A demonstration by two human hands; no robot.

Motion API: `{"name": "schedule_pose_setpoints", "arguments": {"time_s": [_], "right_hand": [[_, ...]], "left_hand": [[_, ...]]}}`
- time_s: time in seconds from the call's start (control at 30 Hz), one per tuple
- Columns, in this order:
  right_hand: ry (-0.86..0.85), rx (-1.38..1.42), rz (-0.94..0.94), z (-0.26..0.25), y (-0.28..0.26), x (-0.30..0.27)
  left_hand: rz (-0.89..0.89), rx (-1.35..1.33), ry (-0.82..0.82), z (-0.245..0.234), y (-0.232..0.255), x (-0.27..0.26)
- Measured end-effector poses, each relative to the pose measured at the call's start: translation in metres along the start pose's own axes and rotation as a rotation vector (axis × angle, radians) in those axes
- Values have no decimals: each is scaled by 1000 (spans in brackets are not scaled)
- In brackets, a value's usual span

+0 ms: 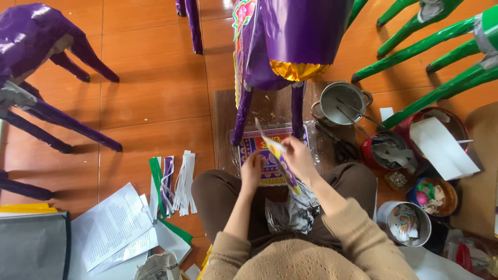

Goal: Decorating a purple horse-shaped craft with colorful paper and fabric strips

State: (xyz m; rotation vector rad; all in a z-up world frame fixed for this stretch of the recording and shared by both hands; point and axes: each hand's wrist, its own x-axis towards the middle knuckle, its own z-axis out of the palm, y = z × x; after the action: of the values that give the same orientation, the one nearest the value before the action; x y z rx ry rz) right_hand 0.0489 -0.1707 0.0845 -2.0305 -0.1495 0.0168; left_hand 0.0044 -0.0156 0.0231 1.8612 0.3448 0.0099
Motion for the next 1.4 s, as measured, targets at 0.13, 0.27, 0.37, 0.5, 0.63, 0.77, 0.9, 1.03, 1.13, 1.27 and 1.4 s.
{"name": "schedule_pose_setpoints", "arguments": {"time_s": [0.13, 0.27, 0.37, 0.5, 0.63, 0.77, 0.9, 1.03, 1.13, 1.27, 1.4], "right_hand": [[-76, 28, 31, -28, -52, -42], [-77, 152, 54, -65, -106, -65], [-69, 205, 139, -92, -110, -65], [78, 170, 160, -112, -122, -62], [203, 204, 148, -127, -101, -40], [292, 289, 183, -130, -92, -9], [307, 338, 177, -132, -76, 35], [293, 547, 121, -129, -56, 88], [256, 600, 71, -125, -58, 120], [217, 709, 41, -114, -57, 158], [203, 686, 15, -112, -62, 175]], "left_hand": [[-133, -180, -32, -21, 53, 13], [-19, -586, -9, -30, 54, 31], [-15, -733, -56, -37, 91, 19], [-123, -860, -143, -16, 43, 57], [-101, -1122, 157, -13, 25, 86], [-16, -1033, 139, -47, 72, 88], [56, -987, 77, -66, 101, 102], [77, -953, 108, -72, 121, 117], [132, -1011, 120, -71, 133, 134], [179, -1074, 125, -70, 103, 185], [205, -1094, 155, -73, 108, 198]]}}
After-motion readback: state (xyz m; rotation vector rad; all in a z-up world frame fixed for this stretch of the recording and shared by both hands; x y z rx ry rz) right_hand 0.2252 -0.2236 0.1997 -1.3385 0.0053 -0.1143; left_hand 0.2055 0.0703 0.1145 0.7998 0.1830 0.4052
